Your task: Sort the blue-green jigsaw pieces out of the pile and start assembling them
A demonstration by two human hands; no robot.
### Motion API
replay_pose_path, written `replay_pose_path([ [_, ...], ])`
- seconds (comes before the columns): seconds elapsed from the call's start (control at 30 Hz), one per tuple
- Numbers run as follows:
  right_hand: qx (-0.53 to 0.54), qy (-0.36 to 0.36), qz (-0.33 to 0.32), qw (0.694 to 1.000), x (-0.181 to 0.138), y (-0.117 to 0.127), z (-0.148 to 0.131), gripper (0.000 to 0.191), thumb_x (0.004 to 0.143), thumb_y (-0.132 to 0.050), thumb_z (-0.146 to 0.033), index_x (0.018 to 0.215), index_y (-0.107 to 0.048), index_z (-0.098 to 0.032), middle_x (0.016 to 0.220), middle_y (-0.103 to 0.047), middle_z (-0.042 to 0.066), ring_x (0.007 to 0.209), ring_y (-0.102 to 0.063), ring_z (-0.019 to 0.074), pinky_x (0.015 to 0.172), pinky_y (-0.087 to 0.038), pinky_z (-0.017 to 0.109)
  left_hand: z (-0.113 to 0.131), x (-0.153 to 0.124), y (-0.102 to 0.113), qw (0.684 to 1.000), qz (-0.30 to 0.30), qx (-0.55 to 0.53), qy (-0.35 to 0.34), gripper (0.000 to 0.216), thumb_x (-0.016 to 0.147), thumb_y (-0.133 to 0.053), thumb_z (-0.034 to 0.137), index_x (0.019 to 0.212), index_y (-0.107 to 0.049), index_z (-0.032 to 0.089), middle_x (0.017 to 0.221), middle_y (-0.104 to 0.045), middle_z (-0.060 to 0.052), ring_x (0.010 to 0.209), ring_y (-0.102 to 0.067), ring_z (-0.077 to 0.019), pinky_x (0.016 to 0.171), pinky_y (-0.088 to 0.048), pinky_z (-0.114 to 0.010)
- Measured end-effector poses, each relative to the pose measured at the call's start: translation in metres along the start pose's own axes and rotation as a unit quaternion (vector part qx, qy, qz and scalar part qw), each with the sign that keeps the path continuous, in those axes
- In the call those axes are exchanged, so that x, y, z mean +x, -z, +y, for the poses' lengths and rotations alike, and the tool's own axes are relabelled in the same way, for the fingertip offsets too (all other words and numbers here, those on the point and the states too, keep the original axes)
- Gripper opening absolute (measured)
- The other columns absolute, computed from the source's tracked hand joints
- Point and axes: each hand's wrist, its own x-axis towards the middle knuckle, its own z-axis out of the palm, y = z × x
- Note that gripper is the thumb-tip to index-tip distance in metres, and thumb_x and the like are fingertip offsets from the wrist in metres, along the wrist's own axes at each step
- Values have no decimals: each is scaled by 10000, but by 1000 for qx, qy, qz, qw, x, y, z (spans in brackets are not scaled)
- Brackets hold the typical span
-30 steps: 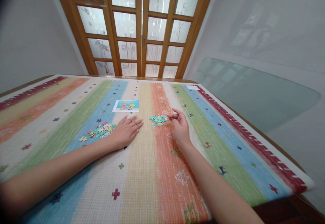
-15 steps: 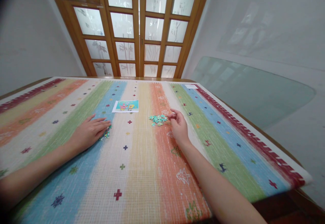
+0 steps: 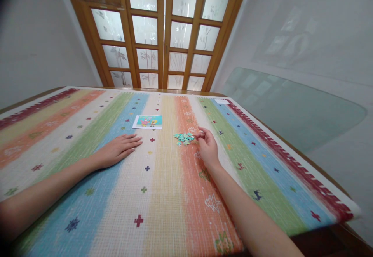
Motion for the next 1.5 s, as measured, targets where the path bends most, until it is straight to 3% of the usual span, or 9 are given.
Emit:
replay_pose_path([
  [0.13, -51, 30, -6, 998, 1, 2, 1, 433, 767, -553, -262, 1195, -593, -207, 904, -649, 24, 922, -659, 220, 954, -500, 432, -27, 3, -8, 996, 60, -24, -58, 370, 1041, -455, 413, 1303, -671, 264, 1341, -675, -31, 1312, -576, -209, 1098, -472, -391],
  [0.27, -223, 115, -45, 967, 4, 6, 2, 405, 878, -487, -297, 1255, -589, -187, 1031, -684, 93, 977, -655, 245, 936, -511, 452, -36, 5, -8, 991, 98, 32, -90, 305, 1044, -469, 348, 1205, -717, 276, 1222, -739, -18, 1178, -664, -204, 1104, -466, -428],
  [0.43, -359, 173, -127, 908, 9, 0, 8, 382, 937, -533, -448, 1209, -684, -226, 1296, -657, 127, 1276, -539, 316, 1129, -350, 544, 18, 5, 1, 975, 159, 98, -122, 309, 1032, -445, 216, 1222, -689, 207, 1268, -710, -87, 1202, -645, -249, 1130, -423, -550],
  [0.63, -512, 133, -230, 817, 25, -25, 19, 617, 959, -473, -644, 1434, -558, -261, 1556, -444, 139, 1452, -375, 345, 1169, -291, 576, 103, 2, -6, 965, 162, 45, -204, 294, 999, -472, 168, 1235, -647, 151, 1245, -716, -90, 1145, -659, -246, 1033, -532, -483],
  [0.87, -486, 179, -326, 790, 31, -37, 20, 644, 970, -455, -651, 1461, -540, -243, 1573, -414, 160, 1473, -359, 319, 1188, -298, 559, 99, 3, -13, 983, 129, -61, -117, 287, 992, -477, 165, 1224, -645, 173, 1185, -728, -67, 1124, -627, -250, 985, -534, -453],
  [1.03, -432, 212, -385, 788, 16, -46, 9, 544, 1021, -419, -534, 1445, -559, -222, 1560, -441, 127, 1460, -393, 272, 1210, -301, 522, 91, 5, -12, 982, 129, -130, -45, 262, 1010, -471, 211, 1188, -662, 187, 1061, -735, -74, 1040, -630, -227, 924, -528, -418],
  [1.27, -391, 184, -436, 789, -22, -71, -17, 564, 1037, -402, -490, 1471, -519, -151, 1576, -407, 145, 1482, -355, 256, 1242, -254, 507, 79, 4, -12, 971, 159, -181, 9, 258, 1004, -494, 229, 1167, -686, 176, 1010, -722, -89, 996, -628, -217, 921, -509, -409],
  [1.37, -358, 187, -411, 817, -14, -63, -18, 560, 1030, -407, -516, 1470, -524, -190, 1558, -446, 119, 1470, -378, 241, 1234, -285, 487, 78, 3, -12, 969, 158, -191, 10, 254, 1000, -499, 216, 1171, -685, 185, 1009, -715, -82, 998, -622, -210, 921, -505, -401],
  [1.5, -366, 164, -304, 864, 21, -30, 1, 585, 1037, -315, -537, 1393, -602, -173, 1481, -540, 138, 1422, -451, 258, 1223, -298, 517, 77, 4, -14, 968, 161, -194, 9, 247, 1004, -495, 213, 1168, -679, 203, 1007, -711, -77, 998, -615, -209, 919, -507, -414],
])
